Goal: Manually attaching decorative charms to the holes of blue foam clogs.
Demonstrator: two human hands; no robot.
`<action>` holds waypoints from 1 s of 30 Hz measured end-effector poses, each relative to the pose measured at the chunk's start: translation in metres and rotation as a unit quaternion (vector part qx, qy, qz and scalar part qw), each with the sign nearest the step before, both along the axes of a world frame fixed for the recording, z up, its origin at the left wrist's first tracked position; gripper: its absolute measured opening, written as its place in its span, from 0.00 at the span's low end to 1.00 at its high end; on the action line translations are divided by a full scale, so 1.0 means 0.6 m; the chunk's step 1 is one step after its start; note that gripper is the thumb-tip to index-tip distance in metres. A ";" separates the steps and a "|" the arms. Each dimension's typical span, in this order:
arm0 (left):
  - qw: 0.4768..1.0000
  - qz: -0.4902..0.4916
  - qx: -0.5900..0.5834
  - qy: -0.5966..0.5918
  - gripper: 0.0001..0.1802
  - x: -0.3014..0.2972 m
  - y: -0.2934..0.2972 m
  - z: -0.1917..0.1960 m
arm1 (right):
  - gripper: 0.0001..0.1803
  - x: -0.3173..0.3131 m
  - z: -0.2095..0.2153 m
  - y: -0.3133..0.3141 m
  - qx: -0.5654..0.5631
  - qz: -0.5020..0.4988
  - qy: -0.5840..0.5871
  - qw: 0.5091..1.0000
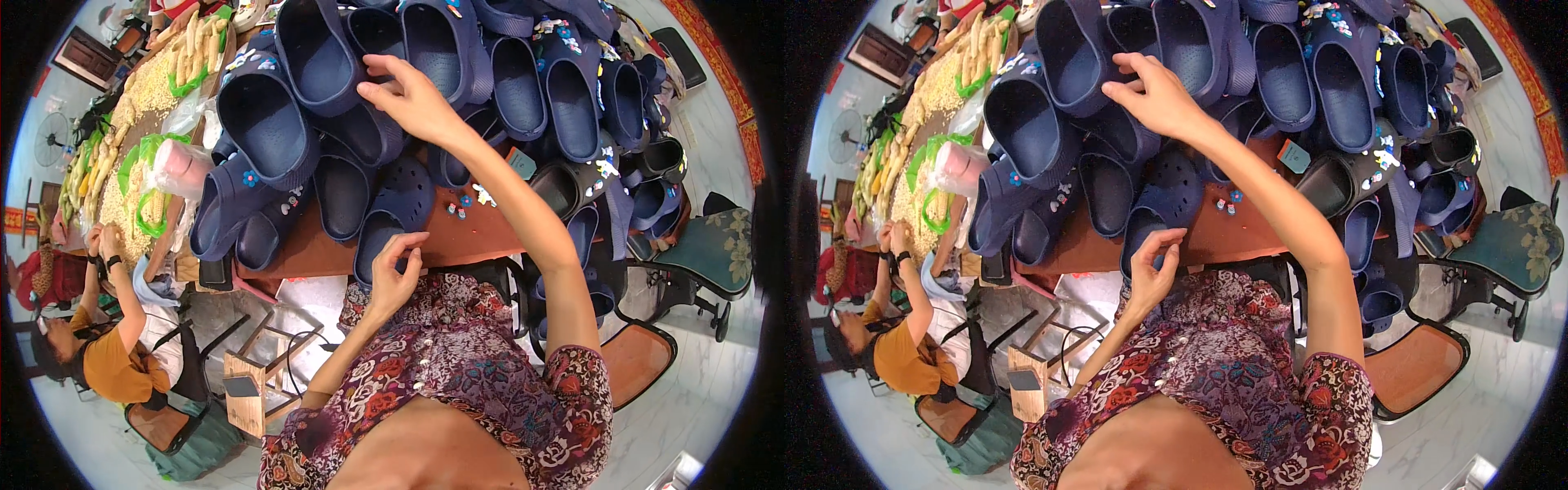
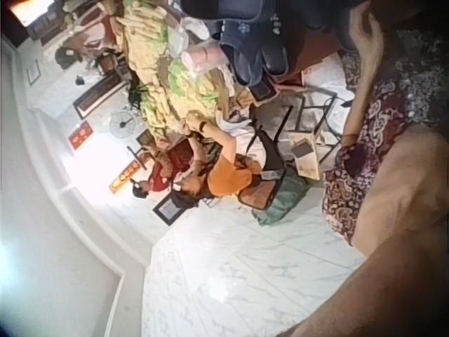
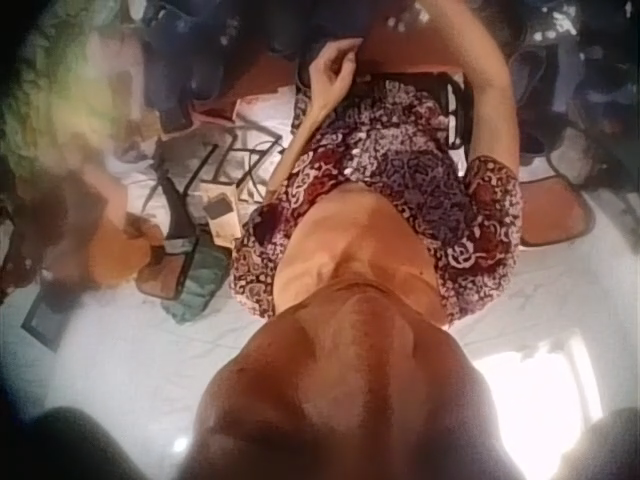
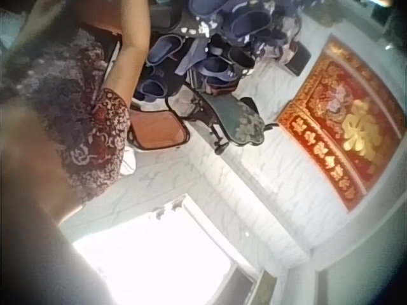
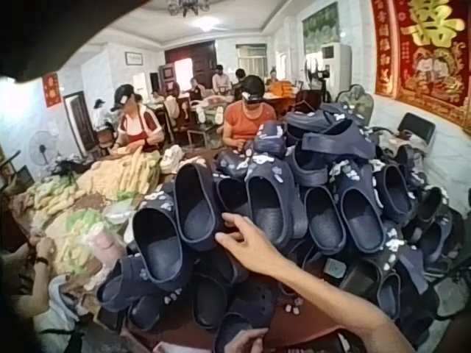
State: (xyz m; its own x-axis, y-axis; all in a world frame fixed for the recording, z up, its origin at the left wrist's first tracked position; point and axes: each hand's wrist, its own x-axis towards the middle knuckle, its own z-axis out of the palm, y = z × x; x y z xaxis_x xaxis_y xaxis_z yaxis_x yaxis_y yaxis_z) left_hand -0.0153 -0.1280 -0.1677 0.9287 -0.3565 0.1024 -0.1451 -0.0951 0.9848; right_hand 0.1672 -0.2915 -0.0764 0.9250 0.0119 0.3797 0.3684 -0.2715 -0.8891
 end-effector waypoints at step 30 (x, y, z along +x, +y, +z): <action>0.884 0.159 -0.207 0.387 0.26 0.102 -0.033 -0.131 | 0.24 -0.330 -0.295 -0.094 -0.353 -0.348 0.002 0.869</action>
